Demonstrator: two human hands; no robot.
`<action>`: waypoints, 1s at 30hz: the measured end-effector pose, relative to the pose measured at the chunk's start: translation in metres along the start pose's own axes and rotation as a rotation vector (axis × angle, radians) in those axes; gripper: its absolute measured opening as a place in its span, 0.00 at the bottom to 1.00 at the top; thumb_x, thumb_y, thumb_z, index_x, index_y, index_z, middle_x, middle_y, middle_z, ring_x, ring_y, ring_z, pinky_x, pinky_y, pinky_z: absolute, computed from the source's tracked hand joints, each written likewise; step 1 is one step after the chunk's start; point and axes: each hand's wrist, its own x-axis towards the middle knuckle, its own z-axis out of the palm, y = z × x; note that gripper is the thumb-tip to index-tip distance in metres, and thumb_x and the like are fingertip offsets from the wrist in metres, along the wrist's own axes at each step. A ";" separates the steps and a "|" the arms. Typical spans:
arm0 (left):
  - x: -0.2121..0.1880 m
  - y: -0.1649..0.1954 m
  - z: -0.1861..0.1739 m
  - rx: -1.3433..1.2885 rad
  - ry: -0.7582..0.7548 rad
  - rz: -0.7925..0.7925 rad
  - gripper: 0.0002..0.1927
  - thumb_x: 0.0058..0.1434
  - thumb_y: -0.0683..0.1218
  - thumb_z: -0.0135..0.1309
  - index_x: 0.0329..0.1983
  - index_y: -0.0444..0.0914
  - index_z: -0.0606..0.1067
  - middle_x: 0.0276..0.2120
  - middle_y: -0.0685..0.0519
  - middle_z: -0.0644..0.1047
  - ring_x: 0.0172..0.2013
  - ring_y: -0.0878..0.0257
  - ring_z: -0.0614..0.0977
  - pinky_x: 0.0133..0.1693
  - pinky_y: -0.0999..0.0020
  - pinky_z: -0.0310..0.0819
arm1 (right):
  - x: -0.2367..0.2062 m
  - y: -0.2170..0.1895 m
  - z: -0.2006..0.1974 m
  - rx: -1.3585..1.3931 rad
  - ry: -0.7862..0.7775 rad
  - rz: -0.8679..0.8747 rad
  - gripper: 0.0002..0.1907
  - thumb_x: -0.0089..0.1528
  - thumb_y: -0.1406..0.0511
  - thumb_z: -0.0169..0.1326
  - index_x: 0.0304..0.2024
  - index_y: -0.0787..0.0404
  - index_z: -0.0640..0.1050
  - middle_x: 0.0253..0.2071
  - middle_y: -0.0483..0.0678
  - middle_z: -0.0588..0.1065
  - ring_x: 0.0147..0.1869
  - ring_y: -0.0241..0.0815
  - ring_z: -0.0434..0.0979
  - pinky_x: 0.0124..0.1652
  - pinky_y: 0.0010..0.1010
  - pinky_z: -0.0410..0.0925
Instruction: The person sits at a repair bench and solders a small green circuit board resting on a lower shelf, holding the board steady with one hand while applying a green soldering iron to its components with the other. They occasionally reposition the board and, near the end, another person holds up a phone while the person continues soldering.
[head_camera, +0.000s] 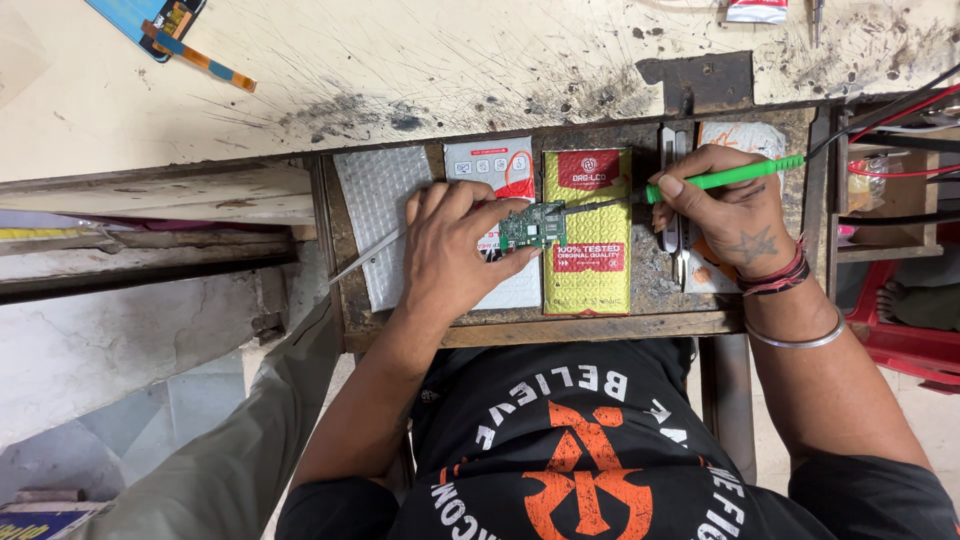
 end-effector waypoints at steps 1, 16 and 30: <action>0.000 0.000 0.000 -0.001 -0.002 -0.001 0.25 0.46 0.58 0.73 0.47 0.50 0.83 0.43 0.58 0.75 0.48 0.58 0.73 0.58 0.53 0.59 | 0.000 0.000 0.000 -0.006 0.004 -0.003 0.05 0.69 0.70 0.58 0.42 0.68 0.78 0.34 0.50 0.78 0.35 0.38 0.80 0.37 0.28 0.74; 0.000 -0.001 0.001 0.001 -0.003 0.004 0.25 0.46 0.58 0.73 0.47 0.49 0.83 0.43 0.59 0.75 0.49 0.58 0.73 0.58 0.53 0.59 | 0.001 -0.001 0.002 0.026 -0.004 -0.017 0.05 0.69 0.70 0.58 0.42 0.69 0.78 0.35 0.51 0.78 0.35 0.38 0.80 0.37 0.28 0.75; 0.000 -0.002 0.003 -0.005 -0.010 -0.004 0.24 0.46 0.58 0.73 0.47 0.49 0.83 0.43 0.59 0.75 0.49 0.59 0.73 0.57 0.54 0.59 | 0.002 0.002 0.000 0.043 -0.013 -0.008 0.04 0.69 0.70 0.58 0.41 0.68 0.78 0.35 0.50 0.78 0.35 0.38 0.80 0.37 0.28 0.75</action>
